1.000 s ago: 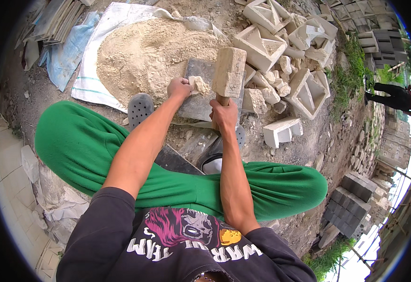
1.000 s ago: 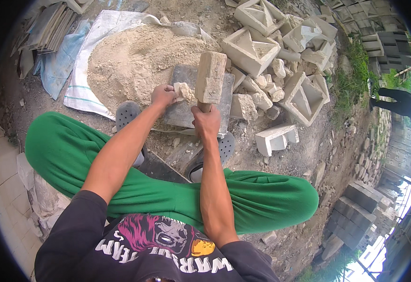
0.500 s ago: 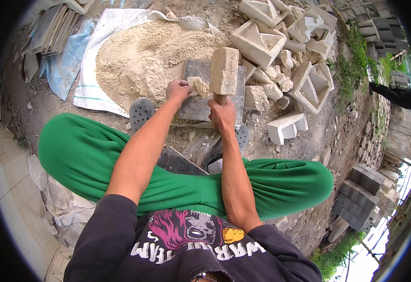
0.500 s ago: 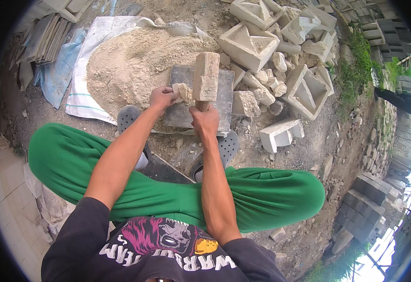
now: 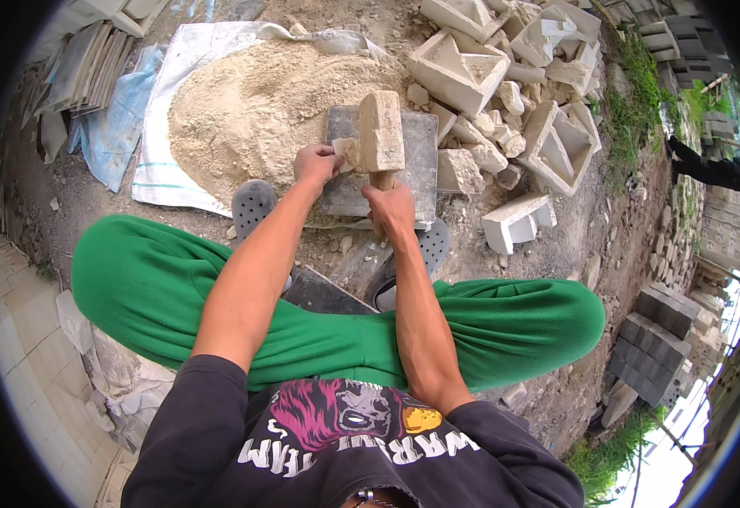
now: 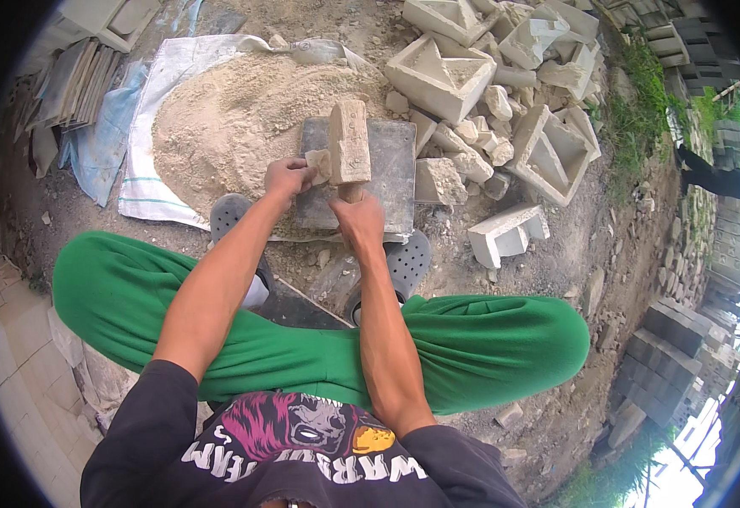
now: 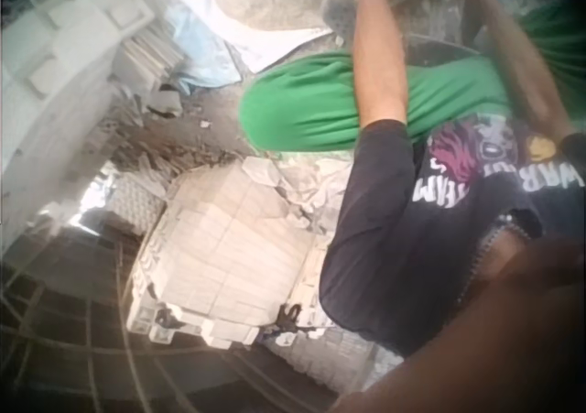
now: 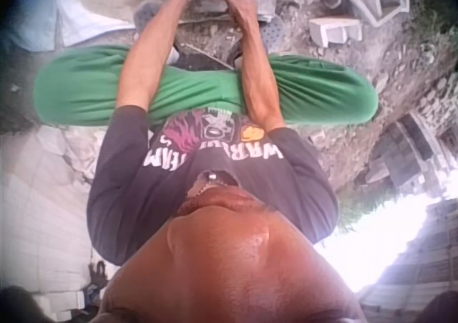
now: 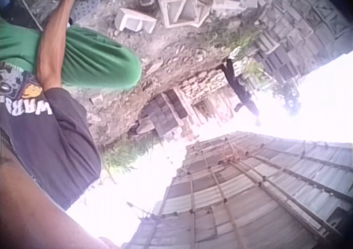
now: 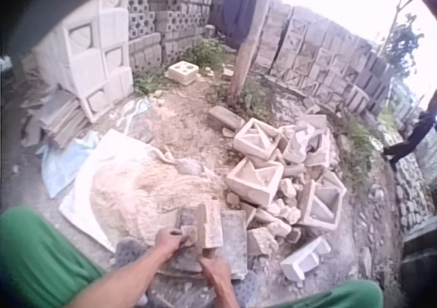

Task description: The person sits on the ground and repeatedly strikes a small stone with a wooden mallet to crush it into smaller pieces. The person holds the stone with one hand and uses the mallet with the other hand.

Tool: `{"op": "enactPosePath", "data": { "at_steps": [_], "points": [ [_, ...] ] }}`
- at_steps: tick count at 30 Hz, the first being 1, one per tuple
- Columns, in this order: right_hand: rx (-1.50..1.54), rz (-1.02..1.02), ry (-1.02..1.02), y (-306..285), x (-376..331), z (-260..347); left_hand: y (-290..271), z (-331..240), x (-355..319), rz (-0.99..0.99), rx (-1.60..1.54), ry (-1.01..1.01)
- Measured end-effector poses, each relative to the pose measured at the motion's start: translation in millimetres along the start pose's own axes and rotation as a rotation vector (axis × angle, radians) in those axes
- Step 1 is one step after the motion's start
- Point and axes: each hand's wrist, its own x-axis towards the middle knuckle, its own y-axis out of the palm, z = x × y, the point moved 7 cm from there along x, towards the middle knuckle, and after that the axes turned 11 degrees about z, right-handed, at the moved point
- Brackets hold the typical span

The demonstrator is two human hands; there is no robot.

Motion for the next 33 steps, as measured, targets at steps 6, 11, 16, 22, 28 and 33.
{"op": "enactPosePath", "data": {
  "at_steps": [6, 11, 16, 22, 28, 33],
  "points": [
    [0.175, -0.136, -0.259, -17, -16, 41, 0, 8, 3, -0.012, -0.126, 0.070],
    [0.033, 0.002, -0.044, 29, 17, -28, 2, -4, 1, -0.002, 0.007, 0.017],
    [-0.036, -0.021, -0.028, 2, 3, -3, 0, -3, -4, -0.037, 0.014, 0.018],
    [0.029, -0.230, -0.310, -27, -19, 52, 2, 5, -1, -0.005, -0.089, 0.076],
    [-0.037, -0.069, -0.088, 24, 15, -32, 5, -7, -5, 0.006, 0.086, -0.014],
    [0.144, -0.005, -0.045, 5, 4, -13, 5, 4, 0, -0.025, -0.025, -0.008]
  ]
}}
